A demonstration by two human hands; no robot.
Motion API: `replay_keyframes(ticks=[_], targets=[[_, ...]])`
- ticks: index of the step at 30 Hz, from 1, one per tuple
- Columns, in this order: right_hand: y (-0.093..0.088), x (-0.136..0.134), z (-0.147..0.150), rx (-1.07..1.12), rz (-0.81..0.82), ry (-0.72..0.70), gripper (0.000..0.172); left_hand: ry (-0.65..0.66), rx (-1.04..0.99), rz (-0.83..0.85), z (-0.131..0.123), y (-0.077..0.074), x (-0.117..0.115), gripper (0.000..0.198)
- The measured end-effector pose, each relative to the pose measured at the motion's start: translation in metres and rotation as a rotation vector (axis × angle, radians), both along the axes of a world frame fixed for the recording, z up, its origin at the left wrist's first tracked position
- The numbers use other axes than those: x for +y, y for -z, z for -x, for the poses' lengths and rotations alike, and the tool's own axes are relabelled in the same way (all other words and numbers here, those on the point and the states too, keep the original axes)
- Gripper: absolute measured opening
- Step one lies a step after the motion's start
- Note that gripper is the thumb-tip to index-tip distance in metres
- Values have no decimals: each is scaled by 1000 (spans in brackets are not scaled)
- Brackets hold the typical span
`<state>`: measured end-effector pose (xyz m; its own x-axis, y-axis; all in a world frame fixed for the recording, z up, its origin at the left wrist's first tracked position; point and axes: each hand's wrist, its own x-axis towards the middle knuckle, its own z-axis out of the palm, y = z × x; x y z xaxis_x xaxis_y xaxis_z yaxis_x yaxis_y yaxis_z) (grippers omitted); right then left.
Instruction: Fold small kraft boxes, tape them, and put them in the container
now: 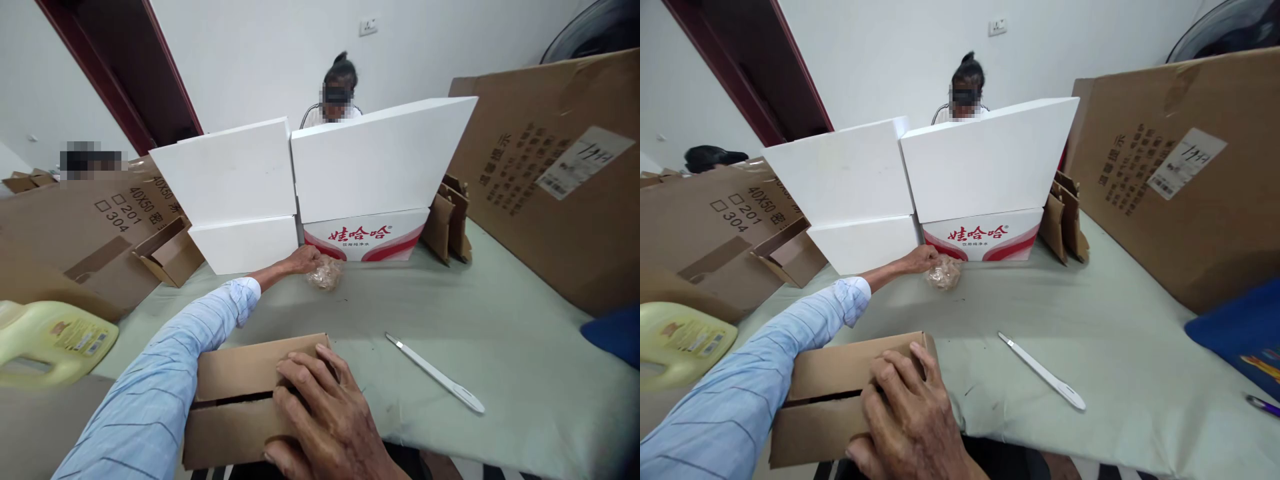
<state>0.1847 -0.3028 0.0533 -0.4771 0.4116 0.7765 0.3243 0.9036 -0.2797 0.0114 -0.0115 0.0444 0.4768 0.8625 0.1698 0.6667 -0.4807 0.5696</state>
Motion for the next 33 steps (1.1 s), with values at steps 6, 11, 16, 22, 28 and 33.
replay_keyframes(ticks=[6, 11, 16, 22, 28, 33], targets=[[8, 8, 4, 28, -43, 42, 23, -99, 87, -47, -2, 24, 13, 20], [9, 9, 6, 44, -52, 53, 22, -156, 97, -138, 3, 32, 5, 7], [7, 8, 8, 42, -66, 72, 28, -159, 122, -193, 2, 34, 1, 12], [9, 8, 12, 43, -114, 147, 26, -105, 218, -259, 2, 40, -3, 16], [14, 8, 14, 52, -164, 169, 20, -41, 335, -346, 2, 49, -9, 18], [20, 6, 14, 23, -189, 151, 19, -81, 440, -401, 0, 55, -15, 25]])
